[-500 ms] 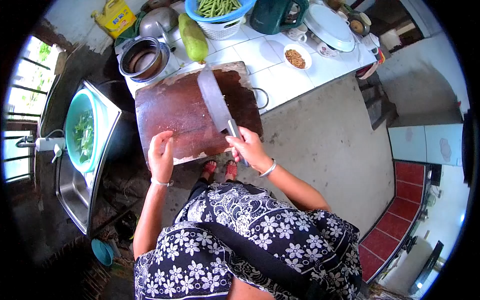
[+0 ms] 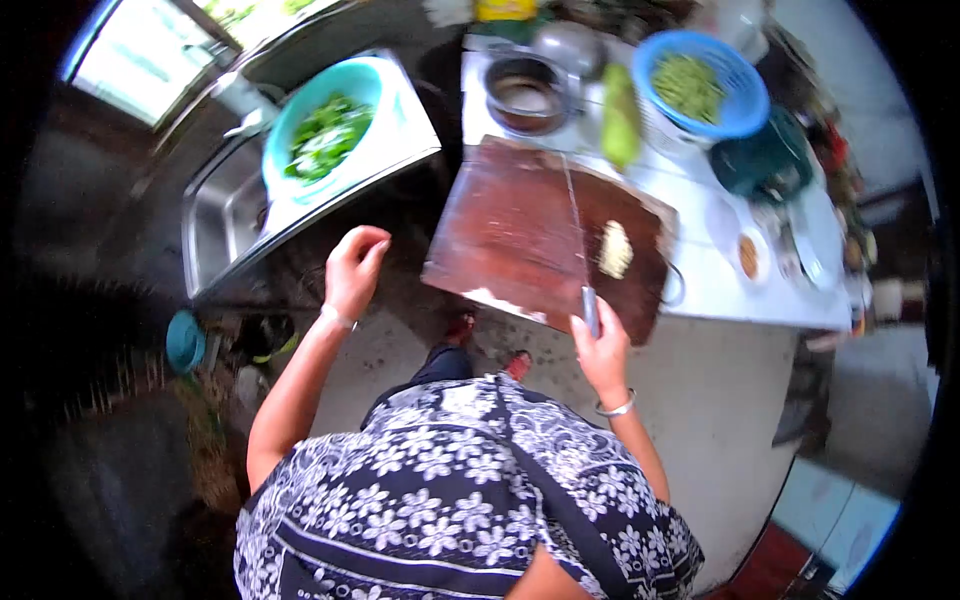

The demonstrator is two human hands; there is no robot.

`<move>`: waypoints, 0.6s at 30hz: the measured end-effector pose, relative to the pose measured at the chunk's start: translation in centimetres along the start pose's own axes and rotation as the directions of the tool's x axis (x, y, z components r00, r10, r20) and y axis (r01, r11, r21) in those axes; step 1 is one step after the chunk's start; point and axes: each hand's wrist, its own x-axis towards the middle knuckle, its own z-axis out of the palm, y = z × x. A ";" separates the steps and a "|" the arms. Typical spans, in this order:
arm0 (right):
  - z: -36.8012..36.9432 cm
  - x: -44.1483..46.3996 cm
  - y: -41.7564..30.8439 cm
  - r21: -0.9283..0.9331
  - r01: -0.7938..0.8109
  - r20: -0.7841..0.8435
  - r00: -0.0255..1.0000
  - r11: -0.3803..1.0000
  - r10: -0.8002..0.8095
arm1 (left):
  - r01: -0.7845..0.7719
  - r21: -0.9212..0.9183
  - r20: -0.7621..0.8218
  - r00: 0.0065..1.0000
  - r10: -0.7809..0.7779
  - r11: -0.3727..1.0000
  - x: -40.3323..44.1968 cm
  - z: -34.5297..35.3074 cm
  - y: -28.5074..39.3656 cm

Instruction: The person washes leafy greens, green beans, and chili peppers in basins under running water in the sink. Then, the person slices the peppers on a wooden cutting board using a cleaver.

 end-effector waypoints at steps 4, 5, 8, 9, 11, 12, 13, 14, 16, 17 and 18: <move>2.2 1.7 -2.6 -0.364 0.014 0.054 0.999 0.931 0.006 | 0.092 -0.181 -0.136 0.984 -0.118 0.979 5.0 -5.1 -6.3; 2.6 0.9 -2.7 -0.402 0.013 0.075 0.997 0.915 0.018 | 0.110 -0.179 -0.182 0.973 -0.143 0.978 5.8 -7.4 -7.8; 4.6 1.3 -1.9 -0.535 0.028 0.065 0.998 0.845 0.008 | 0.071 -0.209 -0.360 0.922 -0.144 0.975 11.4 -13.3 -15.2; 5.3 1.0 -2.3 -0.558 0.022 0.062 0.998 0.830 0.015 | 0.057 0.019 -0.394 0.918 -0.045 0.998 13.1 -15.8 -16.8; 6.2 1.2 -2.1 -0.586 0.015 0.046 0.999 0.810 0.015 | 0.009 0.481 -0.364 0.912 0.190 0.877 16.8 -19.9 -19.4; 7.0 0.7 -2.2 -0.598 0.016 0.046 0.999 0.801 0.015 | -0.037 0.693 -0.279 0.907 0.315 0.720 18.9 -21.8 -20.6; 7.5 0.6 -2.4 -0.618 0.009 0.039 0.999 0.786 0.020 | -0.048 0.758 -0.227 0.915 0.333 0.650 21.0 -23.2 -22.3; 7.7 0.6 -2.4 -0.640 0.001 0.033 0.999 0.768 0.026 | -0.064 0.815 -0.175 0.920 0.349 0.576 22.9 -24.1 -24.0; 8.2 0.4 -2.4 -0.669 -0.033 0.003 0.999 0.742 0.047 | -0.051 0.880 -0.113 0.944 0.311 0.473 25.5 -24.9 -26.1; 8.3 0.4 -2.4 -0.684 -0.031 -0.010 0.999 0.729 0.033 | -0.089 0.879 -0.069 0.949 0.308 0.469 26.5 -25.3 -28.1; 8.4 0.4 -2.4 -0.697 -0.024 -0.020 1.000 0.717 0.013 | -0.122 0.878 -0.029 0.951 0.306 0.463 27.5 -25.7 -29.9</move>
